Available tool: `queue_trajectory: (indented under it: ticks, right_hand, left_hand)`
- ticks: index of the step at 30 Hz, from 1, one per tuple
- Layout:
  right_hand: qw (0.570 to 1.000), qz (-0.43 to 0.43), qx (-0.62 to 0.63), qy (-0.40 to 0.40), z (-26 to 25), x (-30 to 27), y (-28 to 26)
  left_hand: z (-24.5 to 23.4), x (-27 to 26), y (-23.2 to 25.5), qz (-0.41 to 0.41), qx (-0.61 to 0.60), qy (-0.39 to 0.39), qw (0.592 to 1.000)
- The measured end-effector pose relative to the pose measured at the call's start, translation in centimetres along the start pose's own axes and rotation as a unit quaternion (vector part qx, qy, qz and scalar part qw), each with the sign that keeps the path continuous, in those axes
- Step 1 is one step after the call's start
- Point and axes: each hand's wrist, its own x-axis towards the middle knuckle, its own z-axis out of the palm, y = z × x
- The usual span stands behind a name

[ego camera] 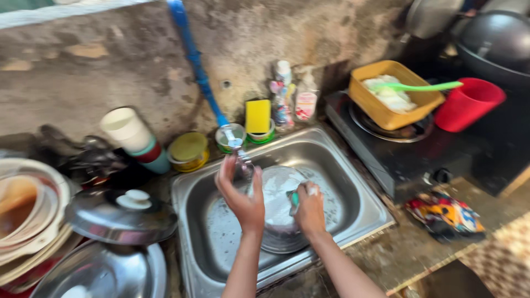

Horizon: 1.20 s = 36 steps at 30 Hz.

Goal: The person washes a rice cooker inner pot and its lid at a kitchen sink. They scrub the pot's interior and exterior with a sponge and dish soap, rinse it under the tap, then scrub and rinse the lid, turning it over to clean both sides.

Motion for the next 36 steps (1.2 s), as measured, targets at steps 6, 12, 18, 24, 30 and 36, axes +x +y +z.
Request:
queue_trajectory:
  ticks: [6,12,18,24,30,36]
  right_hand:
    - [0.995,-0.101,-0.009,-0.019,-2.4,-1.2,2.0]
    - [0.999,-0.002,-0.042,0.022,-3.0,-1.2,3.7]
    - [0.995,0.015,-0.078,0.064,-2.2,-0.5,3.8]
    - [0.998,0.001,-0.04,-0.04,-2.0,0.4,3.2]
    - [0.996,0.043,-0.075,0.023,-1.6,-0.6,3.9]
    - [1.0,-0.015,0.006,-0.013,-2.3,0.3,5.6]
  left_hand:
    - [1.7,-8.4,-5.1,-0.191,0.244,-0.124,0.943]
    - [4.8,-11.4,-6.0,-0.115,0.225,-0.17,0.952]
    - [4.7,-11.5,-6.2,-0.132,0.164,-0.166,0.963]
    - [4.7,-12.0,-7.0,-0.124,0.146,-0.149,0.97]
    - [4.3,-13.2,-10.5,-0.221,0.108,-0.134,0.96]
    - [5.3,-14.3,-13.7,-0.291,0.065,-0.137,0.945]
